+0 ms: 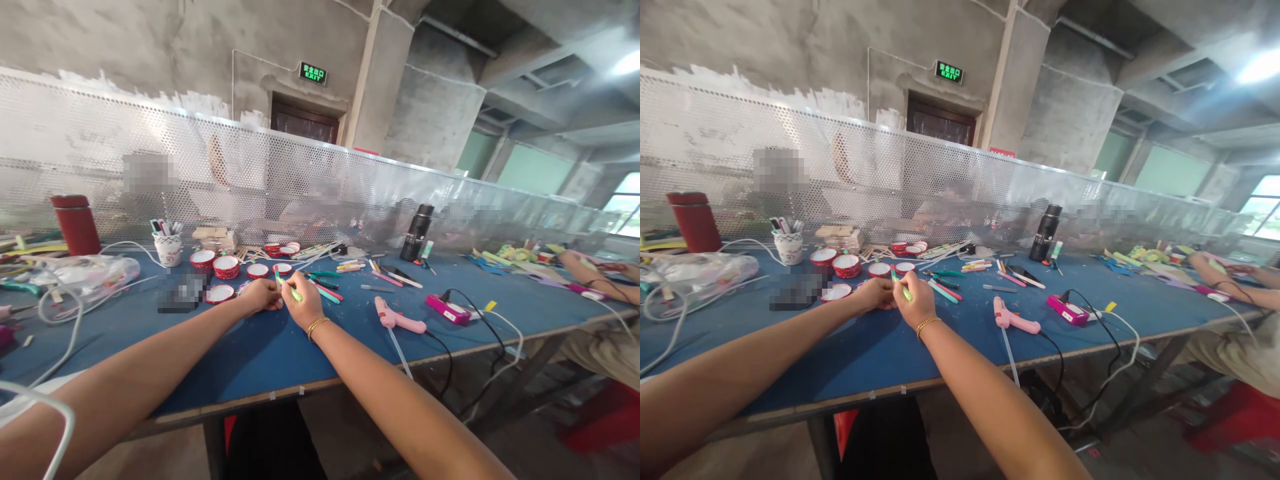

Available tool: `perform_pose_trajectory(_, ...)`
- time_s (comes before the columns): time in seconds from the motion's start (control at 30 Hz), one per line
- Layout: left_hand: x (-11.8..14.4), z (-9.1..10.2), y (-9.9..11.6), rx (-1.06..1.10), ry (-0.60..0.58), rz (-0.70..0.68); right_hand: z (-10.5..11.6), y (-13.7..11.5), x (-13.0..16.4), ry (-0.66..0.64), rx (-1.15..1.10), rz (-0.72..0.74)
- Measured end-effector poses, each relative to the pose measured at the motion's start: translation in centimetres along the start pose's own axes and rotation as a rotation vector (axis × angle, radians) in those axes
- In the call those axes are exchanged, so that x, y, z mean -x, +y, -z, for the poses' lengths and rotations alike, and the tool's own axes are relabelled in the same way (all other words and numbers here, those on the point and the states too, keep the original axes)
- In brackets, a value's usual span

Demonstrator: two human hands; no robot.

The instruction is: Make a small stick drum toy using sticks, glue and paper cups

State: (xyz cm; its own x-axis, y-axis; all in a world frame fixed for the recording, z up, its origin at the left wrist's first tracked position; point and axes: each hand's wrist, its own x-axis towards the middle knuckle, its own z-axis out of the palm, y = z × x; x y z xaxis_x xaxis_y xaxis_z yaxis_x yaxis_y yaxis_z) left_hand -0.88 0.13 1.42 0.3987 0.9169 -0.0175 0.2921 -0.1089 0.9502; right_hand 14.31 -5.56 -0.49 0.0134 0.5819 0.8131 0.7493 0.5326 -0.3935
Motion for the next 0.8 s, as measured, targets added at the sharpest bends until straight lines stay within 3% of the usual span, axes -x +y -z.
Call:
perform_pose_trajectory(0.17, 0.25, -0.12, 0.37, -0.044, 0.023, 0.02, -0.1, 0.41, -0.03, 0.049, -0.044, -0.059)
perform_pose_trajectory(0.37, 0.16, 0.0, 0.24, -0.005, -0.003, 0.009, 0.01, -0.02, 0.09, 0.01, -0.032, 0.011)
perform_pose_trajectory(0.6, -0.14, 0.05, -0.14, 0.004, -0.004, 0.0, 0.0, -0.08, 0.06, -0.014, -0.001, 0.011)
perform_pose_trajectory(0.8, -0.21, -0.02, -0.07, -0.034, 0.017, 0.018, -0.29, 0.47, -0.05, 0.04, -0.009, -0.041)
